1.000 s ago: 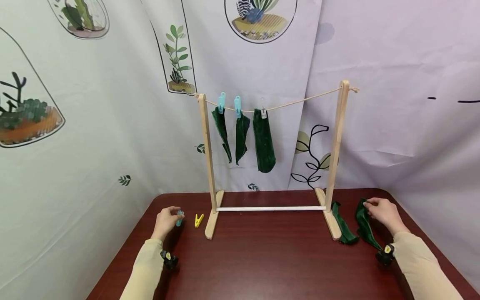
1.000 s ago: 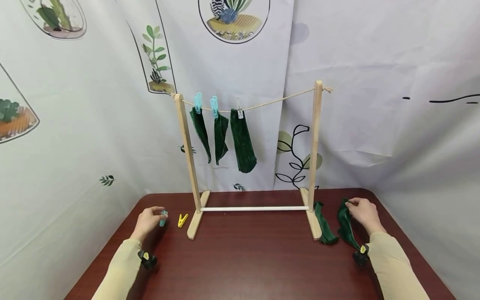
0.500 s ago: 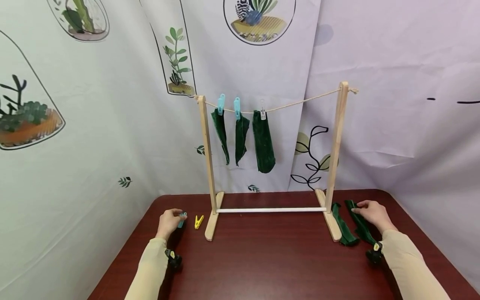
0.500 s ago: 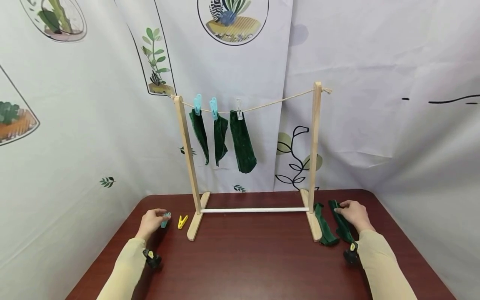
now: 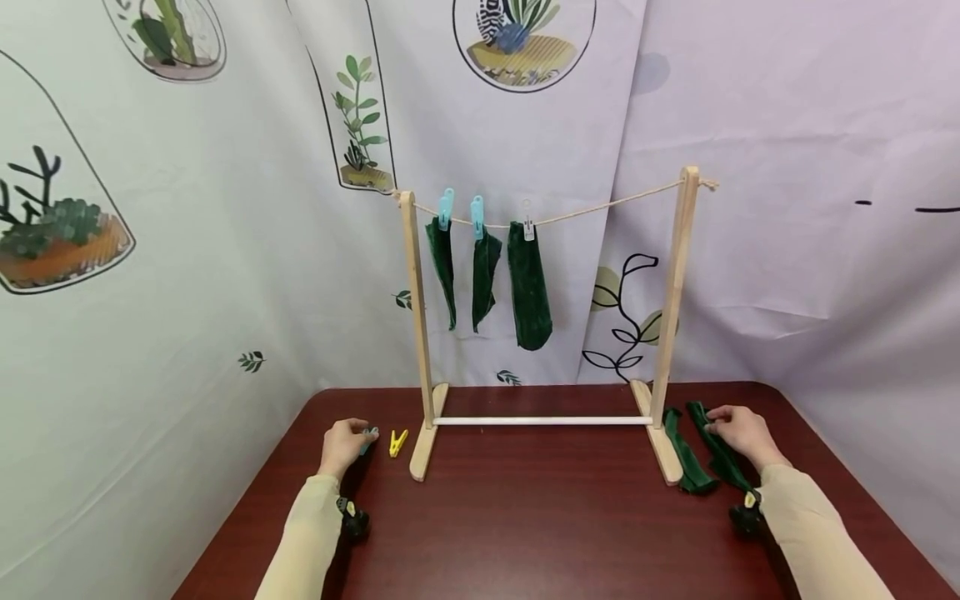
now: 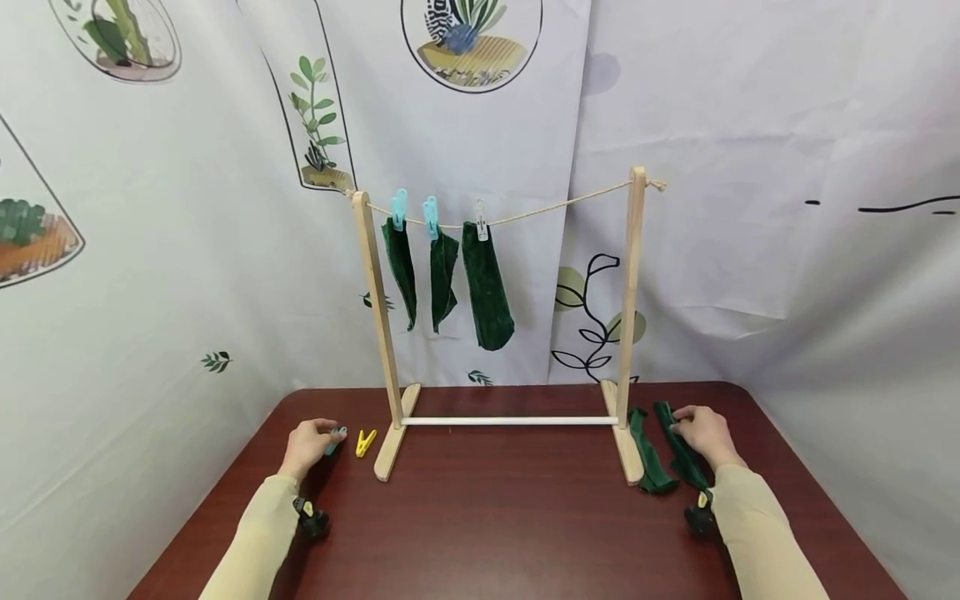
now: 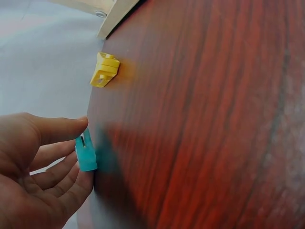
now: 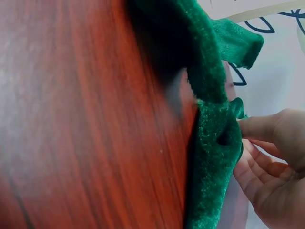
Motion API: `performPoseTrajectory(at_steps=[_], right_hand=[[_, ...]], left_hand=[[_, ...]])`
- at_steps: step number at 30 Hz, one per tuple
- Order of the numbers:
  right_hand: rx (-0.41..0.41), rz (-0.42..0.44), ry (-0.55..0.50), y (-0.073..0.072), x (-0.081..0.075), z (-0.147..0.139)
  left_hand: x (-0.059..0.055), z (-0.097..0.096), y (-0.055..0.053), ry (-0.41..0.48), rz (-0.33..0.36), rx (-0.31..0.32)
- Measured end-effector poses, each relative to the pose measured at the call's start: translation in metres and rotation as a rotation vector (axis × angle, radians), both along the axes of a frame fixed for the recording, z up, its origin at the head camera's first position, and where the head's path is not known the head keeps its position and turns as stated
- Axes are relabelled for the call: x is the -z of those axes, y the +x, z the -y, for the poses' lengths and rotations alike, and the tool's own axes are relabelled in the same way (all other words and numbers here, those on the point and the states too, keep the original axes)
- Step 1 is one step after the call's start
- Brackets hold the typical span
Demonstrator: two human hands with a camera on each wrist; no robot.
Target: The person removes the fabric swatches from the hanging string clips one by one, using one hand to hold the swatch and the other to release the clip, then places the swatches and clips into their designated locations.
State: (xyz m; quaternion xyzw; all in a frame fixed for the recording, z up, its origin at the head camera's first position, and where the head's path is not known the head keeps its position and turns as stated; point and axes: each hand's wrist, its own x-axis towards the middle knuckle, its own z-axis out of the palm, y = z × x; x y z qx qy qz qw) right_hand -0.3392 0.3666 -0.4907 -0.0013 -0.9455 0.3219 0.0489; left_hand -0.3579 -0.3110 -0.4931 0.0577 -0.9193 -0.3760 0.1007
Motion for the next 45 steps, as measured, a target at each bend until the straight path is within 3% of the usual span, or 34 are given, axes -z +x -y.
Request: performPoseTrajectory(at_steps=[8,14,24,33,45], right_hand=[[-0.003,0.04,-0.048,0.004,0.001,-0.004],[-0.01,0.061,-0.079,0.004,0.0,-0.004],[0.008,0.087,-0.112,0.004,-0.001,-0.003],[0.007,0.078,-0.121,0.006,0.004,-0.003],[0.0,0.03,-0.151,0.014,0.009,-0.006]], left_hand=[[0.0,-0.008,-0.004,-0.005,-0.015,0.005],[0.004,-0.016,-0.007,-0.056,-0.041,-0.017],[0.004,-0.02,-0.006,-0.099,-0.049,-0.04],[0.007,-0.02,-0.005,-0.07,-0.054,-0.028],[0.009,-0.013,0.004,0.035,-0.022,0.015]])
